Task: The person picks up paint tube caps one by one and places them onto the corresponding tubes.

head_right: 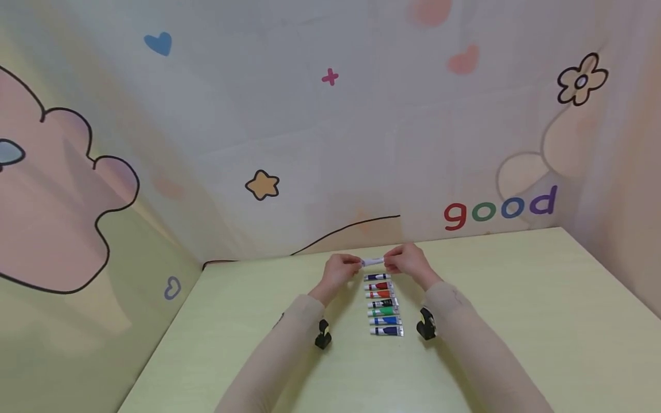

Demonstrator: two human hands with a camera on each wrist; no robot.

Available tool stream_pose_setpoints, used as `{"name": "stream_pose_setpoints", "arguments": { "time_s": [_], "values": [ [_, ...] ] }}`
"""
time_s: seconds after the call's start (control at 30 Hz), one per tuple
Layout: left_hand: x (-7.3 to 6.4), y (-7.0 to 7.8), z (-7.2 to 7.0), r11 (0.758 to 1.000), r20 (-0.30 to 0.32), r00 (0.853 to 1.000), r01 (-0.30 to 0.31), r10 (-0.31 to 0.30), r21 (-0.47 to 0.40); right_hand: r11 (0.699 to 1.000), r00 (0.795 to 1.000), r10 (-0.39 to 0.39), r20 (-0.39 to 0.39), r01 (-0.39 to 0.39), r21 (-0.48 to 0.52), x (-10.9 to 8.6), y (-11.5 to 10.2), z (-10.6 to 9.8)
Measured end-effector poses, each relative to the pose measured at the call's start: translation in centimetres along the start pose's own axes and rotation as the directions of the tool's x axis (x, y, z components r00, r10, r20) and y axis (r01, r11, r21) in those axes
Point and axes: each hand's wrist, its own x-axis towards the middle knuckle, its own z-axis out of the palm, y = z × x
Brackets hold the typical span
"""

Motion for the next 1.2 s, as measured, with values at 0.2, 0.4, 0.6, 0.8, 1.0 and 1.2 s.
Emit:
{"name": "stream_pose_setpoints", "arguments": {
  "time_s": [0.2,0.4,0.6,0.8,1.0,1.2],
  "values": [
    [-0.2,0.4,0.3,0.999,-0.035,0.998,0.042,-0.043,-0.011,1.0,1.0,0.003,0.0,-0.003,0.003,0.2,0.2,0.1],
    [0.0,0.2,0.4,0.998,-0.038,0.997,0.061,-0.063,-0.034,0.999,1.0,0.019,-0.005,-0.019,-0.043,0.3,0.2,0.1],
    [0.2,0.0,0.3,0.996,-0.033,0.996,0.082,-0.084,-0.039,0.996,1.0,0.019,0.01,-0.018,-0.09,0.3,0.1,0.4],
    [0.8,-0.4,0.3,0.997,-0.006,0.997,0.072,-0.072,0.022,0.995,1.0,0.012,0.019,-0.01,-0.099,0.2,0.1,0.3],
    [0.9,-0.4,0.2,0.997,0.013,0.998,0.065,-0.066,0.03,0.994,1.0,0.021,0.009,-0.02,-0.112,0.3,0.2,0.2],
    [0.3,-0.1,0.4,0.994,-0.002,0.996,0.091,-0.091,0.054,0.991,0.999,0.033,0.004,-0.032,-0.13,0.4,0.5,0.4]
  ]
}}
